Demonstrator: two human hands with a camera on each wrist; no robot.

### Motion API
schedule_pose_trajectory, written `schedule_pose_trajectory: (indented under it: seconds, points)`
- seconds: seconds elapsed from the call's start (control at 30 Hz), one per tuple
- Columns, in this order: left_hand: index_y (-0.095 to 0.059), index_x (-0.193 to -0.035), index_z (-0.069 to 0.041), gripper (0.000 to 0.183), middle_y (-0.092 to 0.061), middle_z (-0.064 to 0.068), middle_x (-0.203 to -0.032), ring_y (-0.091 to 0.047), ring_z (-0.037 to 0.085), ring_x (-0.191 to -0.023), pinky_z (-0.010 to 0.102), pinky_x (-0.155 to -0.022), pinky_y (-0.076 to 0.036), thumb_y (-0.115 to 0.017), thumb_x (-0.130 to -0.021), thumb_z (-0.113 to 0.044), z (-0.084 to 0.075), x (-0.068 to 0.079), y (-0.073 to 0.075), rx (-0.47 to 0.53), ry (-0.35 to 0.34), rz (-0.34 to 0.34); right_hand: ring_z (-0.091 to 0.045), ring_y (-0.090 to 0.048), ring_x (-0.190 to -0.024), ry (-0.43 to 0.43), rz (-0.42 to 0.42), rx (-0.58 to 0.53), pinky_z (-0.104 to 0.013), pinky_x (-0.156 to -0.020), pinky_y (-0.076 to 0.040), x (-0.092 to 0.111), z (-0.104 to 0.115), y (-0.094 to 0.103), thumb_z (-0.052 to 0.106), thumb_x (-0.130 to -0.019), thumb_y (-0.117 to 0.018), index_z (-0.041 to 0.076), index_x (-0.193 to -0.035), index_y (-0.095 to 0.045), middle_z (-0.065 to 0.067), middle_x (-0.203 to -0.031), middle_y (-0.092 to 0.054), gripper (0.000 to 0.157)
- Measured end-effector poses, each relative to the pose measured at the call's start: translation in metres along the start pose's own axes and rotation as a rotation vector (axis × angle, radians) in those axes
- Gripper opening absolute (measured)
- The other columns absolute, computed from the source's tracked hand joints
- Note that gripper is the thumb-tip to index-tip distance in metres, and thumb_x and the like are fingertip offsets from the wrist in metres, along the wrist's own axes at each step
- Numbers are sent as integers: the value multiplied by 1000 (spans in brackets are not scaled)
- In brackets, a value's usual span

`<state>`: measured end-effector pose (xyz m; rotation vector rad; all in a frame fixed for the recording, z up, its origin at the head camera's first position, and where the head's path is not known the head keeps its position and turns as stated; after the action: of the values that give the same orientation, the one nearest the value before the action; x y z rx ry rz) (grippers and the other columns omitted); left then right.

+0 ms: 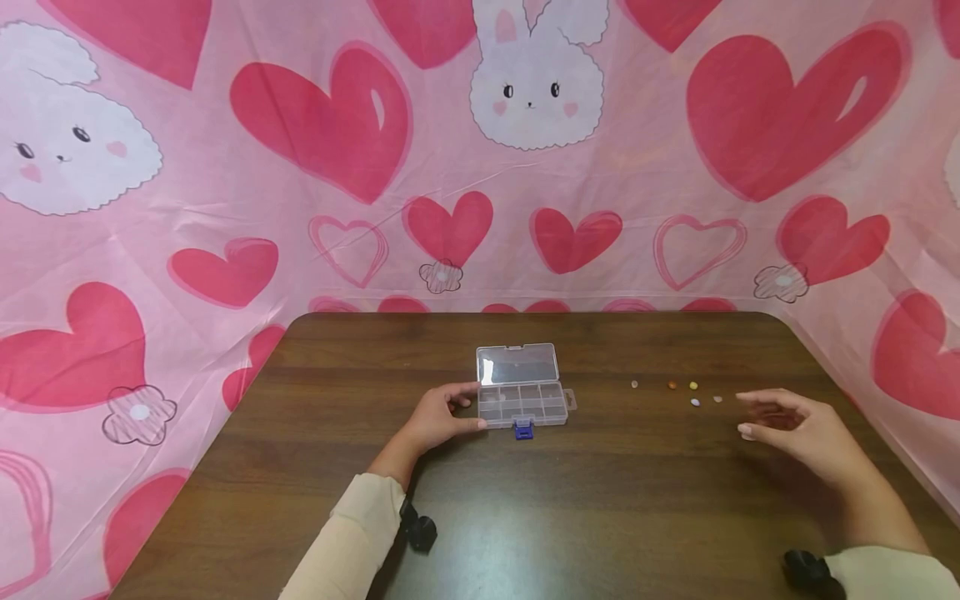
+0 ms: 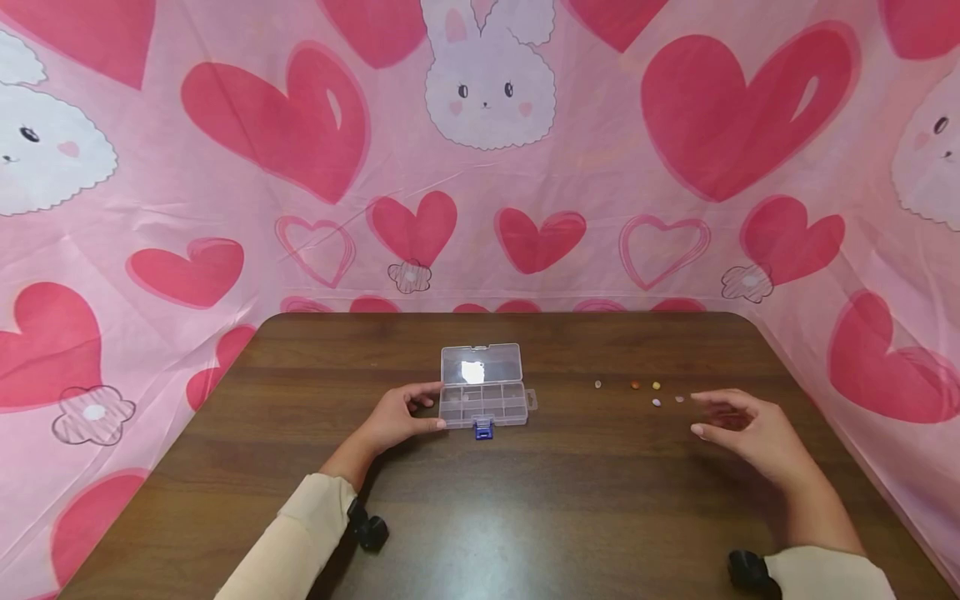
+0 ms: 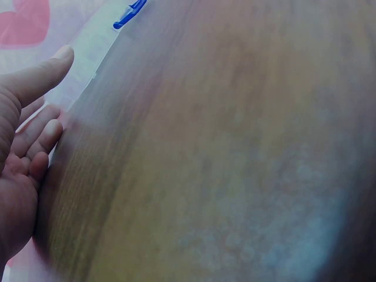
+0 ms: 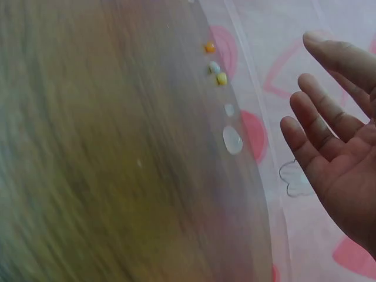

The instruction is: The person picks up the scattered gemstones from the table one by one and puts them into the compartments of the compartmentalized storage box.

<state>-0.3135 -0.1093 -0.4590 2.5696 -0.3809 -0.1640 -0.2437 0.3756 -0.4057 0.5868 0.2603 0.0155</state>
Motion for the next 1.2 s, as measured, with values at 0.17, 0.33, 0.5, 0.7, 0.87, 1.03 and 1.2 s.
schedule_pose_trajectory:
  seconds: [0.17,0.33,0.5,0.7,0.87,1.03,1.2]
  points:
    - [-65,-129,-12,62,-65,2,-117,-58,20,-102,43,-92,-45,-88,-73,-25,0,1,0,4,5,1,2,-64,-87,-24,5,38,-13,-69,-49,1,-11,7,5,-80,-80,3,-120,-66,22,-105,-66,42]
    - [-65,-129,-13,62,-65,1,-117,-58,20,-103,42,-93,-45,-88,-73,-26,0,0,0,4,14,5,3,-63,-87,-15,18,22,-12,-69,-48,3,-20,9,2,-79,-80,0,-117,-66,18,-102,-69,41]
    - [-65,-129,-14,62,-65,0,-116,-58,19,-103,42,-93,-45,-88,-73,-26,1,0,0,12,19,6,4,-61,-85,-24,38,44,-11,-69,-46,4,-31,9,1,-78,-79,0,-113,-68,16,-96,-69,36]
    - [-65,-129,-13,62,-65,0,-116,-58,19,-102,42,-92,-45,-88,-73,-26,1,0,0,4,9,5,1,-61,-83,-2,69,53,-11,-69,-46,3,-37,6,-3,-77,-79,-3,-108,-69,16,-95,-69,32]
    - [-65,-128,-13,62,-65,0,-116,-58,19,-102,42,-92,-45,-88,-73,-27,2,0,0,4,9,2,3,-59,-82,-10,89,76,-11,-69,-46,2,-44,4,-2,-76,-79,-4,-103,-70,16,-93,-68,28]
    - [-65,-129,-14,61,-65,0,-117,-57,19,-103,43,-93,-45,-87,-73,-27,2,0,0,13,13,3,3,-56,-79,-17,97,125,-12,-66,-44,-1,-51,3,0,-75,-81,1,-100,-73,15,-88,-66,27]
    - [-65,-129,-15,61,-65,0,-116,-57,19,-103,43,-92,-45,-87,-74,-29,2,0,-1,8,10,5,1,-54,-76,-3,93,171,-15,-63,-43,-4,-53,3,2,-74,-82,3,-96,-75,17,-87,-64,23]
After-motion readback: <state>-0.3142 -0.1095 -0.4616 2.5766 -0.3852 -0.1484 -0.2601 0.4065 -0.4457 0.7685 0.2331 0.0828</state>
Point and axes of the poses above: each hand's wrist, its own x-axis away from the middle knuckle, its own y-axis out of the back of the hand, z = x × y, the point moved 9 cm from there along -x, towards the middle knuckle
